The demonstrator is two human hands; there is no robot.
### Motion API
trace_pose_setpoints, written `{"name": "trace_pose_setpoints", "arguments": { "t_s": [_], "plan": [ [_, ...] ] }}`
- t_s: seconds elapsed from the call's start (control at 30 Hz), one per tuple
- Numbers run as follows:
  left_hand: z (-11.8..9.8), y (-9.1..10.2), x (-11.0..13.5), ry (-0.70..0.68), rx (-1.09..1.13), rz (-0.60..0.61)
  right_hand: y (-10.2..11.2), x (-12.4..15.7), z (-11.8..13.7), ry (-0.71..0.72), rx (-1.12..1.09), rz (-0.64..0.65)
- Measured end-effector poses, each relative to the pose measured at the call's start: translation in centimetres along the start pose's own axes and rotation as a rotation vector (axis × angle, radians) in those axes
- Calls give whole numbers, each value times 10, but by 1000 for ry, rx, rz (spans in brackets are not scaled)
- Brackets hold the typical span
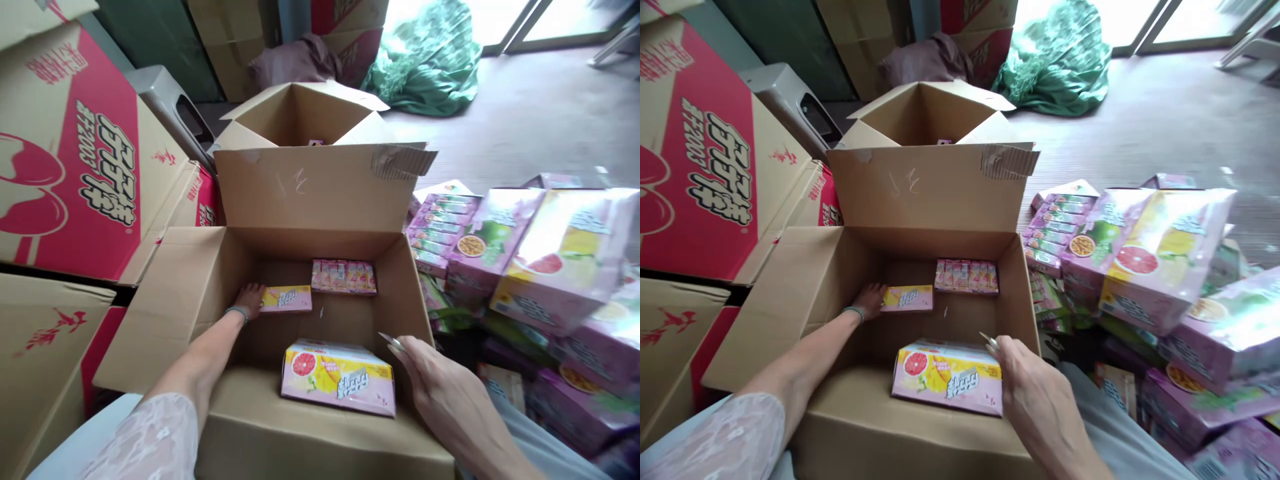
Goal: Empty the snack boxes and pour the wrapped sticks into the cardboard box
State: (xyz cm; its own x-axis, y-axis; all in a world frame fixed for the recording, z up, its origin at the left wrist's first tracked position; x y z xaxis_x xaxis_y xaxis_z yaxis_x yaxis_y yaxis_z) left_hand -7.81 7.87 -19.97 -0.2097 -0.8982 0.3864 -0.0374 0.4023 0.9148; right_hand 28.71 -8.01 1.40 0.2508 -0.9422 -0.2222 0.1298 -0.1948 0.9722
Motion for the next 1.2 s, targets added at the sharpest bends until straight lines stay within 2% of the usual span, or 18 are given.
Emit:
{"name": "trace_pose_setpoints", "arguments": {
  "t_s": [0.13,0.27,0.33,0.4,0.47,0.5,0.57,0.63,0.67,0.73,0.83,0.9,1.07,1.2],
  "plan": [
    [-19,37,31,-27,52,-84,7,-6,5,-29,-14,29],
    [-36,97,83,2,101,-254,19,-12,9,-81,-61,15],
    [-52,133,116,-27,188,-366,31,-10,8,-118,-136,-49],
    [-74,166,155,-115,305,-478,50,0,7,-163,-273,-157],
    [-103,188,199,-243,395,-550,73,19,8,-225,-424,-293],
    [-117,193,221,-304,425,-570,86,31,10,-256,-478,-359],
    [-144,188,261,-403,463,-582,110,55,19,-273,-504,-447],
    [-164,166,291,-478,492,-575,129,74,39,-186,-421,-423],
    [-171,151,302,-513,510,-571,133,80,51,-109,-348,-359],
    [-179,122,315,-564,555,-600,132,88,79,40,-161,-142],
    [-176,91,324,-539,640,-724,114,92,117,148,102,216],
    [-172,81,326,-513,679,-804,104,89,144,192,193,357],
    [-170,73,329,-523,651,-918,93,75,210,349,240,456],
    [-171,72,331,-563,620,-947,90,72,223,396,324,508]
  ]
}}
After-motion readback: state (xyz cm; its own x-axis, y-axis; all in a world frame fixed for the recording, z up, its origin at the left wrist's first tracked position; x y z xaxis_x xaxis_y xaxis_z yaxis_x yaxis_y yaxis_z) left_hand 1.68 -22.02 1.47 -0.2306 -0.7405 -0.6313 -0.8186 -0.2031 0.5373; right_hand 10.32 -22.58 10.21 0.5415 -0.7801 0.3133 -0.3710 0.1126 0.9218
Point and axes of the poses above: each hand's wrist, its own x-axis away from the middle knuckle, its own y-axis out of the back of the hand, z = x × y, the point moved 6 cm from there along -x, towards the middle knuckle, and after that the axes turned 8 degrees about x, right-handed, at the moved point
